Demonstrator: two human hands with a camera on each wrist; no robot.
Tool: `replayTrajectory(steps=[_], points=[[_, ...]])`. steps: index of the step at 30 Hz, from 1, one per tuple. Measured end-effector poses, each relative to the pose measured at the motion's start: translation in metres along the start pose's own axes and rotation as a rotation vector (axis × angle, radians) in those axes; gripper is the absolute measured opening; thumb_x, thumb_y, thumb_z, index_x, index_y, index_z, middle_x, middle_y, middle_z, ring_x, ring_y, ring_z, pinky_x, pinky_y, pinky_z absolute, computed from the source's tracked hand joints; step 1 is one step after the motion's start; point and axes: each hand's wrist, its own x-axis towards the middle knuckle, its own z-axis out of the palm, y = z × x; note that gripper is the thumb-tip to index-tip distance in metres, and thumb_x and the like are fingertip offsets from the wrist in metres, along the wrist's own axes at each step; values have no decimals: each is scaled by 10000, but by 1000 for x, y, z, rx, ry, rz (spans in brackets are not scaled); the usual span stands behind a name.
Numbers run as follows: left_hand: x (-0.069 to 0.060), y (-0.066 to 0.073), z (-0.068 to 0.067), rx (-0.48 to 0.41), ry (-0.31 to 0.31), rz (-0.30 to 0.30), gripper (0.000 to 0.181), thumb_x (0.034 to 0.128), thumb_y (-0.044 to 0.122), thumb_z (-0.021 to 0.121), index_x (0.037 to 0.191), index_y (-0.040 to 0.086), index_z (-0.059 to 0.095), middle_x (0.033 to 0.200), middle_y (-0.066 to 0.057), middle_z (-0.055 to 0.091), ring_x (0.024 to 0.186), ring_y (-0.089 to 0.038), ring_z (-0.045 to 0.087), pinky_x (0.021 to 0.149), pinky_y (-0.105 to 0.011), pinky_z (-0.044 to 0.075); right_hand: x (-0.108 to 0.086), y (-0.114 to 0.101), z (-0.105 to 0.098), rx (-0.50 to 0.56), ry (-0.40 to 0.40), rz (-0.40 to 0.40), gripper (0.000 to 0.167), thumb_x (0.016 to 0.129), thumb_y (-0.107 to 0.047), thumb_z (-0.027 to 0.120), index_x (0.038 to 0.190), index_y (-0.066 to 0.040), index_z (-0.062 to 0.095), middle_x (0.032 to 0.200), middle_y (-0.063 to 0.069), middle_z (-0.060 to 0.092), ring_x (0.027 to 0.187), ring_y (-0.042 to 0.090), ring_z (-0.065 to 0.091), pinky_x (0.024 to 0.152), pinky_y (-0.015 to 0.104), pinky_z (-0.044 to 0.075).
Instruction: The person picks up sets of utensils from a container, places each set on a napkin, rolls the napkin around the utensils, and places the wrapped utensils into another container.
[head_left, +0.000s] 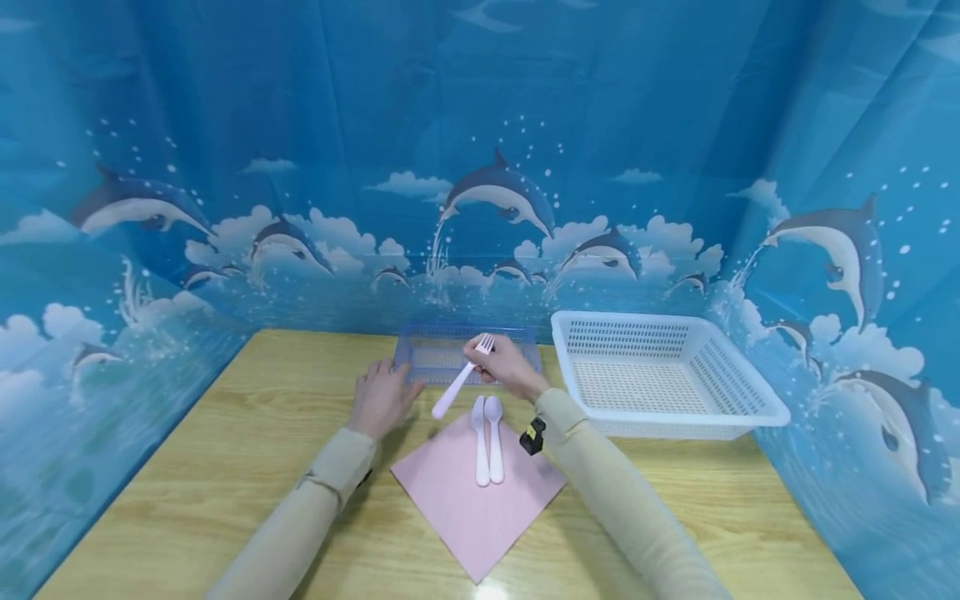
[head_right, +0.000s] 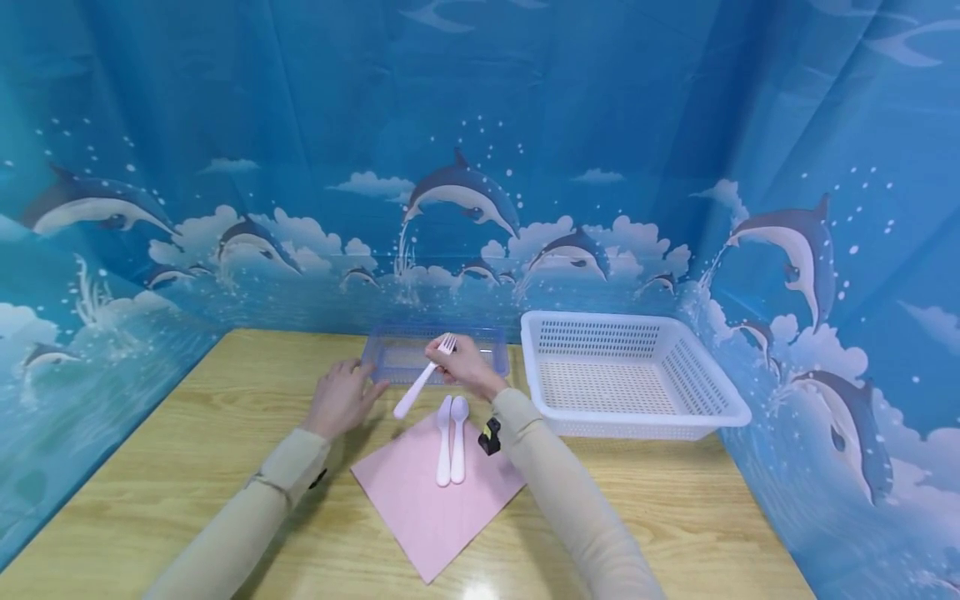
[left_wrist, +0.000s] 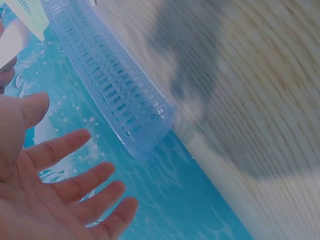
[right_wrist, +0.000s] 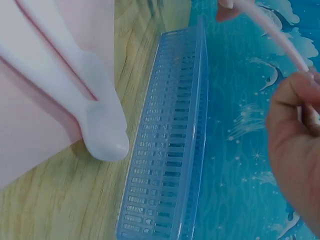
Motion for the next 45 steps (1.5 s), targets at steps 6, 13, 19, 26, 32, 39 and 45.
replayTrajectory(steps=[6, 13, 19, 26, 32, 39, 45], points=[[-9, 5, 1, 1, -42, 141, 381, 908, 372, 686, 1081, 33, 700, 1011, -192, 699, 931, -375, 654, 789, -532, 556, 2, 4, -1, -18, 190, -83, 176, 928, -202, 685, 1004, -46, 656, 691, 40, 624, 477, 91, 443, 445, 244, 377], [-21, 9, 4, -34, -144, 194, 288, 867, 280, 740, 1008, 31, 715, 875, -112, 701, 735, -239, 641, 644, -402, 565, 1, 6, 2, 11, 171, -53, 277, 1057, -247, 439, 1123, -38, 608, 890, 123, 663, 588, 104, 461, 516, 249, 385], [-26, 12, 1, -127, -318, 206, 189, 879, 278, 726, 895, 90, 722, 730, 14, 655, 593, -92, 523, 529, -250, 466, 1, 8, 3, 38, 26, 5, 305, 1084, -217, 327, 1206, -25, 531, 919, 88, 592, 699, 129, 484, 582, 252, 403], [-36, 11, -1, -233, -454, 328, 108, 850, 199, 745, 796, 114, 705, 615, 68, 561, 544, -57, 451, 493, -206, 410, 2, 9, 0, 17, 36, 56, 281, 1055, -177, 437, 1211, -8, 598, 819, 36, 566, 661, 110, 500, 584, 252, 441], [-42, 12, -3, -234, -528, 312, 197, 794, 257, 799, 728, 157, 643, 619, 73, 538, 570, -70, 461, 525, -221, 427, 1, 11, 0, -25, 88, 89, 340, 971, -105, 605, 1303, -70, 538, 787, 50, 625, 638, 124, 591, 567, 271, 473], [-46, 9, -1, -215, -526, 373, 335, 720, 274, 850, 643, 145, 551, 604, 59, 490, 568, -72, 420, 521, -222, 392, -2, 17, 4, -134, -16, 132, 371, 965, -87, 600, 1333, -89, 557, 769, 58, 645, 623, 144, 582, 569, 299, 485], [-46, 10, -1, -182, -543, 373, 334, 671, 258, 883, 671, 113, 582, 634, 36, 493, 607, -92, 425, 537, -225, 386, -5, 24, 10, -228, -109, 126, 407, 953, -73, 607, 1355, -57, 542, 734, 63, 658, 652, 243, 623, 516, 262, 430]])
